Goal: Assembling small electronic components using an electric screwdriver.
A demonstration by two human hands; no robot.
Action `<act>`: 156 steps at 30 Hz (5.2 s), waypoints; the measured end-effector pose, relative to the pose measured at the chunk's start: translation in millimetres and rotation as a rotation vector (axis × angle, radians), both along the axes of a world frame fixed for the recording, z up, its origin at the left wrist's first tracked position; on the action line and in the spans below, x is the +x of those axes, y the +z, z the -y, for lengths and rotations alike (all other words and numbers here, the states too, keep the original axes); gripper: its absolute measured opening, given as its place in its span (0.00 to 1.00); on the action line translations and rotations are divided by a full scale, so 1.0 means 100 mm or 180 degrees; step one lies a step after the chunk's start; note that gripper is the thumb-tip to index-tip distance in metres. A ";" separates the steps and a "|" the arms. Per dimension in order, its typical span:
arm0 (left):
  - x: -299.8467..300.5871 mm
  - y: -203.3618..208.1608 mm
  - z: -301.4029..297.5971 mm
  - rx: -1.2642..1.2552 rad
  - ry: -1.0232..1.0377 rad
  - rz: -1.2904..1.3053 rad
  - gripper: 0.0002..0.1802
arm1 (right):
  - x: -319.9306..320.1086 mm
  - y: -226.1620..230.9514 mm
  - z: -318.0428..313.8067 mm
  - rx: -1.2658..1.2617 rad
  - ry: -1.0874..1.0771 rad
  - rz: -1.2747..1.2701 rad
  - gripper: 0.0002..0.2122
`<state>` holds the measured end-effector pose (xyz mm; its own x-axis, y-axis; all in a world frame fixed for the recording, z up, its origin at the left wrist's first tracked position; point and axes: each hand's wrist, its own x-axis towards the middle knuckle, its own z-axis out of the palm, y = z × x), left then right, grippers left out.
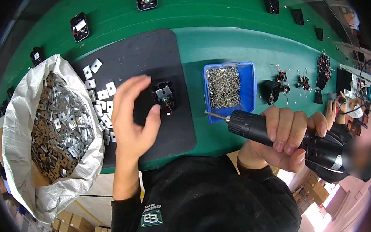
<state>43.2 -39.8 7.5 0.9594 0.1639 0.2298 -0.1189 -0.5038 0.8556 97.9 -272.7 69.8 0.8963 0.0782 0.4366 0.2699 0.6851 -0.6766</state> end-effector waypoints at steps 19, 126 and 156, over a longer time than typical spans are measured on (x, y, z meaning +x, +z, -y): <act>-0.21 0.11 0.39 -0.0734 -0.0910 0.0441 0.12 | -0.10 0.10 -0.01 0.0585 0.0507 0.0023 0.22; 2.61 -0.07 0.88 0.1972 -0.0829 0.0747 0.56 | 0.21 -0.48 0.40 -0.1117 0.0091 -0.0320 0.28; -0.16 0.15 -0.31 0.1199 0.0060 -0.0275 0.41 | 0.21 -0.37 0.51 -0.0546 -0.0349 0.0125 0.23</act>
<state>27.1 -9.0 22.9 0.9754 0.1013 0.1958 -0.0422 -0.7861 0.6166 118.7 -323.3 33.2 0.8861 0.0571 0.4600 0.3650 0.5257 -0.7684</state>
